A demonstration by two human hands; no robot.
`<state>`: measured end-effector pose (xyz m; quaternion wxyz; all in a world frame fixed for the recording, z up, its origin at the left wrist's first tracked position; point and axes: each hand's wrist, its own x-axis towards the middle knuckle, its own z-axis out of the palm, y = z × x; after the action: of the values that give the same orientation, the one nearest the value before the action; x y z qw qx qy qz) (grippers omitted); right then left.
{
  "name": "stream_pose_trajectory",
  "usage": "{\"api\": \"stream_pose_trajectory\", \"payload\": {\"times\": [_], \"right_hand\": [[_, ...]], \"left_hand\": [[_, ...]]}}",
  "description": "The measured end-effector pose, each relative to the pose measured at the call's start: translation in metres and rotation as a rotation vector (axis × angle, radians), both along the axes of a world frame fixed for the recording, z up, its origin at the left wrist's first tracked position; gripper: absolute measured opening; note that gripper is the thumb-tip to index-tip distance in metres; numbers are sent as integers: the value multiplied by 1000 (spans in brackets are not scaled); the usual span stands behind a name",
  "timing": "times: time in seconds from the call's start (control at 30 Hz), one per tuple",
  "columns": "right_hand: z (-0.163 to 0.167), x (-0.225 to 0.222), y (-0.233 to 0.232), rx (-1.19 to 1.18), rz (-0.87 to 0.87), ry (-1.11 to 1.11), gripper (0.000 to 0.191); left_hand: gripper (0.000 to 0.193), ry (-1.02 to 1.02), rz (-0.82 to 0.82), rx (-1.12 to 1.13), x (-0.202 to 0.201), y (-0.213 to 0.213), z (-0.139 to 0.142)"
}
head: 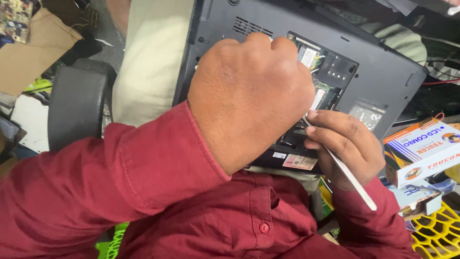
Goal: The person works on a laptop resting on their lap in a cluttered repair workshop. They detach the keyboard from the chassis, set it aside, flip the laptop to access the underside, disconnect ribbon cables and remove screws from the motherboard area, lift out the cooling fan and heatsink assembly, and prepare to apply thermal paste from a syringe to the exposed CPU.
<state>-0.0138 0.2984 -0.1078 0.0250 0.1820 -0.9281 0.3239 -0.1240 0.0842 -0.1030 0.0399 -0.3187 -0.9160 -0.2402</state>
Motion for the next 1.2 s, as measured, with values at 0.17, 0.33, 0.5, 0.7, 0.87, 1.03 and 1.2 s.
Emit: {"api": "stream_pose_trajectory", "payload": {"times": [0.17, 0.33, 0.5, 0.7, 0.87, 1.03, 1.2], "right_hand": [[-3, -5, -4, 31, -27, 20, 23], [-2, -8, -8, 72, -26, 1, 23], [-4, -10, -9, 83, -50, -5, 21], [-3, -10, -5, 49, -62, -18, 19], [-3, -2, 4, -23, -103, -32, 14], [-13, -8, 32, -484, -402, 65, 11], [-30, -58, 87, -957, -659, 42, 21]], "left_hand": [[4, -12, 10, -9, -1, 0, -2], [5, -30, 5, -16, -1, 0, -5], [6, -30, 6, 2, -3, -1, -5], [5, -24, -9, -12, -3, 0, -2], [5, -42, -24, -37, 0, 0, -4], [4, -43, -72, -6, -4, 0, 6], [9, -85, -231, 74, -12, 11, 25]]}}
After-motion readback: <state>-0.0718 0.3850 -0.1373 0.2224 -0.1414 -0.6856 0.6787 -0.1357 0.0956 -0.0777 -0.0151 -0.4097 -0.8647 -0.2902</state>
